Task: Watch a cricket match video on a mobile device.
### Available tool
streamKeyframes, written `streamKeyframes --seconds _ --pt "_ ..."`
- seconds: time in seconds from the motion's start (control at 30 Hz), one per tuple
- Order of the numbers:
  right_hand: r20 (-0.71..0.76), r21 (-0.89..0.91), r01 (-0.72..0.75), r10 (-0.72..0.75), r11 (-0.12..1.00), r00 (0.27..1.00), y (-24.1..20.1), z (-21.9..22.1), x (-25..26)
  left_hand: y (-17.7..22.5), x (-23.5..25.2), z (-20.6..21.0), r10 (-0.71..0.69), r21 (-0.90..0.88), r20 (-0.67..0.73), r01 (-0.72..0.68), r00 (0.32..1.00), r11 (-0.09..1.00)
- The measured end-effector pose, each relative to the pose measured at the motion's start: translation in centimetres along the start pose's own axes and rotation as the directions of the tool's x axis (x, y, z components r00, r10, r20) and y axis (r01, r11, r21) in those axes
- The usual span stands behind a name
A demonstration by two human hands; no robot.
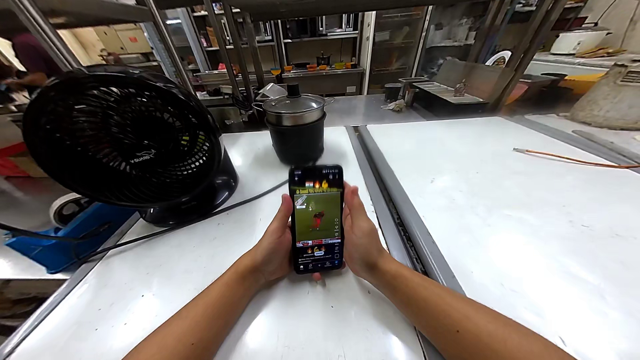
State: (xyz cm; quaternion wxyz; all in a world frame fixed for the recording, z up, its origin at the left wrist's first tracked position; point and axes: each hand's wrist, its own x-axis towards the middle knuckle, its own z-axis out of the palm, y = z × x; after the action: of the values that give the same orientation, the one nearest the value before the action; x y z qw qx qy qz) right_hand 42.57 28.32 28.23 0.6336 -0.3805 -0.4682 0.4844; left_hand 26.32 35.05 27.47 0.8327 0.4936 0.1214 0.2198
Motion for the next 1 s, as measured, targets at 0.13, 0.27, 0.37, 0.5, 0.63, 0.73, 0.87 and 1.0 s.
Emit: streamKeyframes --seconds 0.13,0.27,0.37,0.5,0.63,0.73,0.87,1.0 --pt "0.01 -0.002 0.009 -0.009 1.0 1.0 0.09 -0.08 0.07 0.04 -0.03 0.04 -0.014 0.0 0.001 0.014 1.0 1.0" --pt "-0.001 -0.006 0.012 -0.012 1.0 1.0 0.11 -0.03 0.06 0.0 -0.06 0.0 -0.008 -0.006 0.001 0.008 1.0 1.0" --pt "0.002 -0.009 0.01 -0.01 1.0 1.0 0.15 -0.07 0.05 -0.06 -0.05 -0.08 -0.004 -0.01 -0.004 0.004 1.0 1.0" --pt "-0.005 -0.014 0.0 0.0 1.0 1.0 0.12 -0.05 0.01 -0.03 -0.05 -0.04 -0.014 -0.004 -0.011 0.014 1.0 1.0" --pt "-0.008 -0.009 0.017 -0.017 1.0 1.0 0.14 0.02 0.05 -0.01 -0.09 0.12 -0.012 0.017 -0.035 0.012 0.999 1.0" --pt "-0.009 -0.005 0.021 -0.021 1.0 1.0 0.1 0.06 0.05 -0.03 -0.1 0.07 -0.011 0.019 -0.03 0.012 0.999 1.0" --pt "-0.004 -0.003 0.015 -0.015 1.0 1.0 0.04 0.07 0.02 0.08 -0.13 0.18 -0.018 0.013 -0.035 0.018 0.999 1.0" --pt "0.001 -0.001 0.017 -0.017 1.0 1.0 0.05 0.03 0.05 0.02 -0.08 0.11 -0.013 0.017 -0.034 0.014 0.999 1.0"
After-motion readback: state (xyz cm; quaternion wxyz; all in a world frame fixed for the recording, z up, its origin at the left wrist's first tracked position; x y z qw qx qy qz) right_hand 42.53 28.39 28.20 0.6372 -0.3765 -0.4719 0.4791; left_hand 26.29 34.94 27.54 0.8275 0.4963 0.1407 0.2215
